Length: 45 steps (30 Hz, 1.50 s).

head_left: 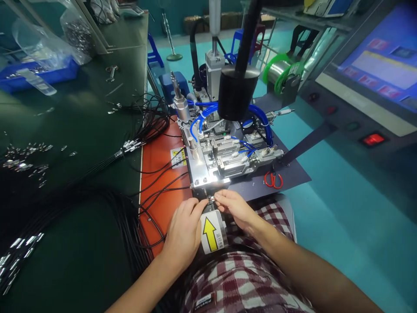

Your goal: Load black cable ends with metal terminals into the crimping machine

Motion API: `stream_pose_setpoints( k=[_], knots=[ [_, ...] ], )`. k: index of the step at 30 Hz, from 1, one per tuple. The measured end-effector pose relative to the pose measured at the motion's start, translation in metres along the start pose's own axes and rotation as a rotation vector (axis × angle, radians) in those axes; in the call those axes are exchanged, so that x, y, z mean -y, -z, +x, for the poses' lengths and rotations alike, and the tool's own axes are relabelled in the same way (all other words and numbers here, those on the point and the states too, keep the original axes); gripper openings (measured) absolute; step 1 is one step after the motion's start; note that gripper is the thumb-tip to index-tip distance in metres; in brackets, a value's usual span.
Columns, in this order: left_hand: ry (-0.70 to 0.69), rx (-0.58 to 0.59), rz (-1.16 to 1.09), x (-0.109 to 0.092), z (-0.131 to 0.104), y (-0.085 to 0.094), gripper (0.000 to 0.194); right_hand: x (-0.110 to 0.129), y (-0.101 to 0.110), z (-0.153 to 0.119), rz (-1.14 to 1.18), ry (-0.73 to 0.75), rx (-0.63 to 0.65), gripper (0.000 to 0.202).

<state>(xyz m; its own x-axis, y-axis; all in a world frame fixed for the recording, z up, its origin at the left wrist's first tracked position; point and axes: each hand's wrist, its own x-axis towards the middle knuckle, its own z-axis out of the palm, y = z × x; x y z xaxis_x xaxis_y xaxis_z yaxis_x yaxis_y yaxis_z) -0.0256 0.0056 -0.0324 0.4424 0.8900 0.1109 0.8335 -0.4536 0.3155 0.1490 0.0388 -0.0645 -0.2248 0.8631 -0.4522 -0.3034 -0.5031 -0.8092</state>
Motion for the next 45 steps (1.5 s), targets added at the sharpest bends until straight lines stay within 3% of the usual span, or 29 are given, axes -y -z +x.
stream_pose_setpoints(
  k=[5, 8, 19, 28, 31, 36, 40, 45],
  knots=[
    [0.207, -0.053, 0.100, -0.008, -0.040, 0.000, 0.045, -0.001, 0.001, -0.001, -0.007, 0.010, -0.002, 0.044],
    [0.273, -0.066, 0.161, -0.013, -0.049, -0.004, 0.048, -0.003, 0.003, 0.000, -0.010, 0.011, 0.000, 0.043],
    [0.251, -0.136, 0.216, -0.002, -0.037, -0.005, 0.044, -0.001, 0.004, 0.002, -0.015, 0.021, 0.008, 0.044],
    [0.202, -0.094, 0.217, 0.004, -0.032, -0.004, 0.044, -0.002, 0.005, 0.002, -0.029, 0.031, -0.001, 0.041],
    [0.206, -0.096, 0.212, 0.005, -0.033, -0.005, 0.044, -0.002, 0.014, -0.002, -0.041, 0.054, -0.044, 0.042],
    [0.205, -0.097, 0.206, 0.004, -0.035, -0.005, 0.044, -0.011, 0.042, -0.016, -0.019, 0.052, -0.233, 0.046],
    [0.232, -0.082, 0.180, 0.004, -0.035, -0.003, 0.045, -0.022, 0.058, -0.030, -0.010, 0.020, -0.274, 0.045],
    [0.207, -0.100, 0.048, 0.027, -0.005, -0.002, 0.046, -0.028, 0.061, -0.038, -0.006, -0.015, -0.283, 0.046]
  ],
)
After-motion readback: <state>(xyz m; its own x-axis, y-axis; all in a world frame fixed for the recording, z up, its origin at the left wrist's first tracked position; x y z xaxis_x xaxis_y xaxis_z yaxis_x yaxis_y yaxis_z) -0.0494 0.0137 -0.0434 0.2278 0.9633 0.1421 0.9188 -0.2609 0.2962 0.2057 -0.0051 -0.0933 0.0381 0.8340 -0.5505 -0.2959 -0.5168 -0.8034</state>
